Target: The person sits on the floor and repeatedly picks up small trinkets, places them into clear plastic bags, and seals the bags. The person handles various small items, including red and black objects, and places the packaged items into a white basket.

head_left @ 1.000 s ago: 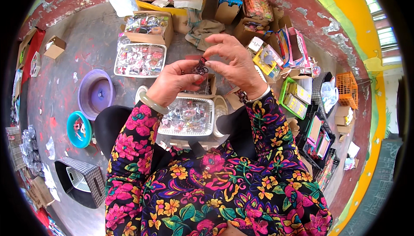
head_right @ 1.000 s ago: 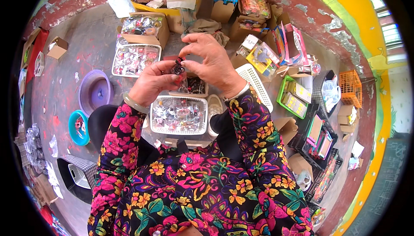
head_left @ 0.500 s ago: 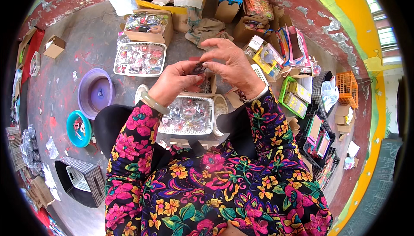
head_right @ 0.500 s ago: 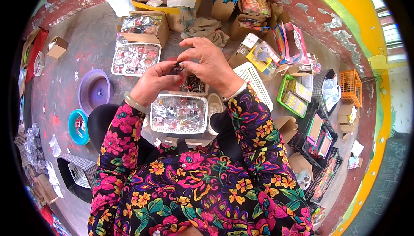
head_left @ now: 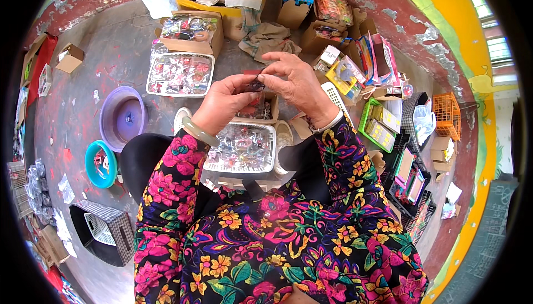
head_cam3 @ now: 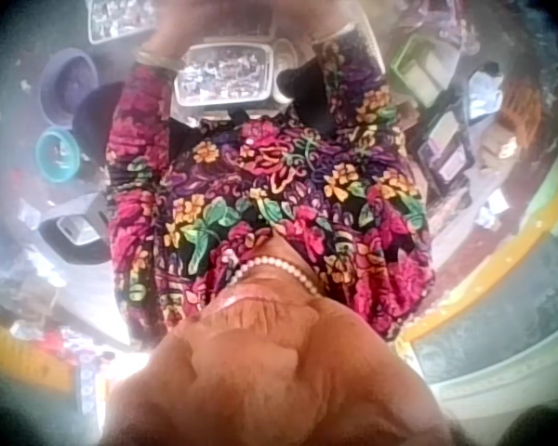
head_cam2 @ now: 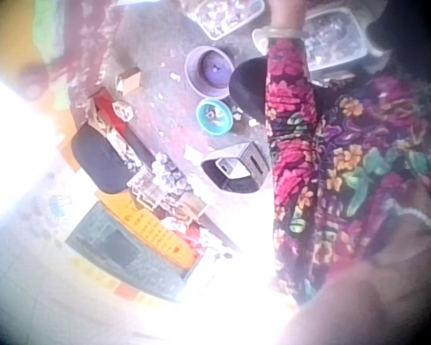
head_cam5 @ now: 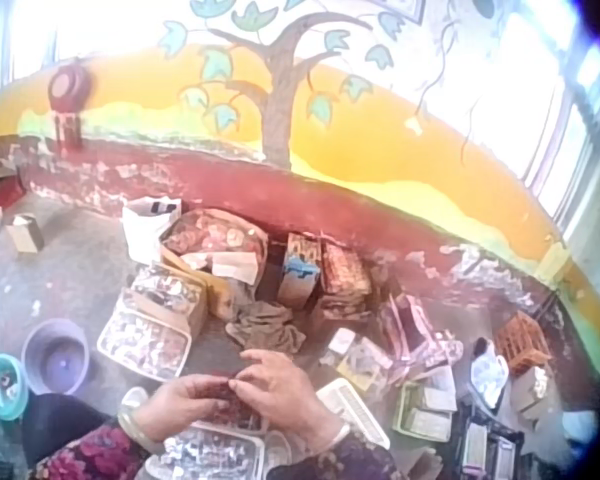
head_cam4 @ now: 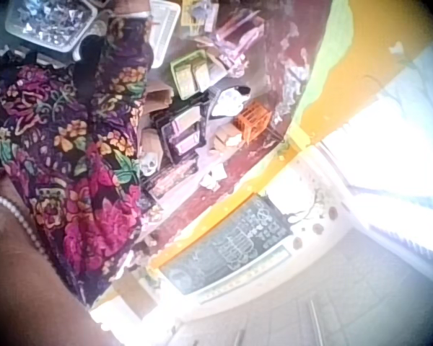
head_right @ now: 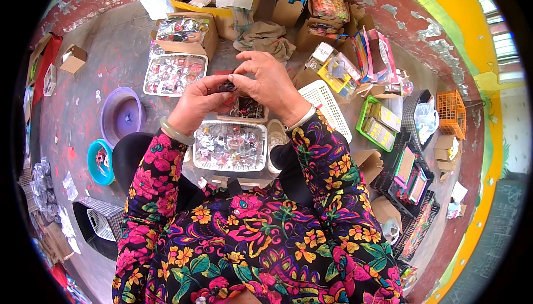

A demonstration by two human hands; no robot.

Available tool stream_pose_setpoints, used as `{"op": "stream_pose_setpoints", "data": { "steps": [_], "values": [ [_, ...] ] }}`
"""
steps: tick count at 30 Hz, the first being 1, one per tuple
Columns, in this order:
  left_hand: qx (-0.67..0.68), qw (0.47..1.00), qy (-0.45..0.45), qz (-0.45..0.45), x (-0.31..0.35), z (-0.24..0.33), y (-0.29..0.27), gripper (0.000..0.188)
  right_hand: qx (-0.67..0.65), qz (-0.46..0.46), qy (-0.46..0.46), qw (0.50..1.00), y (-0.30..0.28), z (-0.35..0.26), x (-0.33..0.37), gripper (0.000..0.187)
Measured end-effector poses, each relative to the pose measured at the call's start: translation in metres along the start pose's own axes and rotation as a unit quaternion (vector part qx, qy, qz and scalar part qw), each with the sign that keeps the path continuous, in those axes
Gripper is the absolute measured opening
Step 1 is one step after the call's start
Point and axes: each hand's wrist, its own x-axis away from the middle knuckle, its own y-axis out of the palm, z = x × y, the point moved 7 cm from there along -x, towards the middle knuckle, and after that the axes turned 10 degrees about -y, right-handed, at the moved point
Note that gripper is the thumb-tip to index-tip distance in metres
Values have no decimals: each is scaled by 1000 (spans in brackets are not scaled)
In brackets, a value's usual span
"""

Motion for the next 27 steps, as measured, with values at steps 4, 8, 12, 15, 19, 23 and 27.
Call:
{"op": "stream_pose_setpoints", "data": {
  "steps": [4,8,12,15,19,23,27],
  "values": [
    [-5,1000,27,15,-5,-4,-3,37,-32,10,45,998,5,13,3,20],
    [25,999,37,25,-4,-4,-1,37,-25,9,68,997,5,18,5,20],
    [18,999,40,26,-5,-4,0,37,-79,-12,104,991,6,21,6,22],
    [8,999,44,16,-6,-5,0,37,-123,-16,122,985,6,18,6,21],
    [4,999,46,21,-7,-5,0,37,-185,6,181,966,4,11,7,20],
    [-6,998,51,24,-6,-3,1,37,-155,22,133,979,6,20,7,18],
    [7,998,57,26,-6,-4,-1,37,-190,5,149,970,11,13,6,15]
  ]
}}
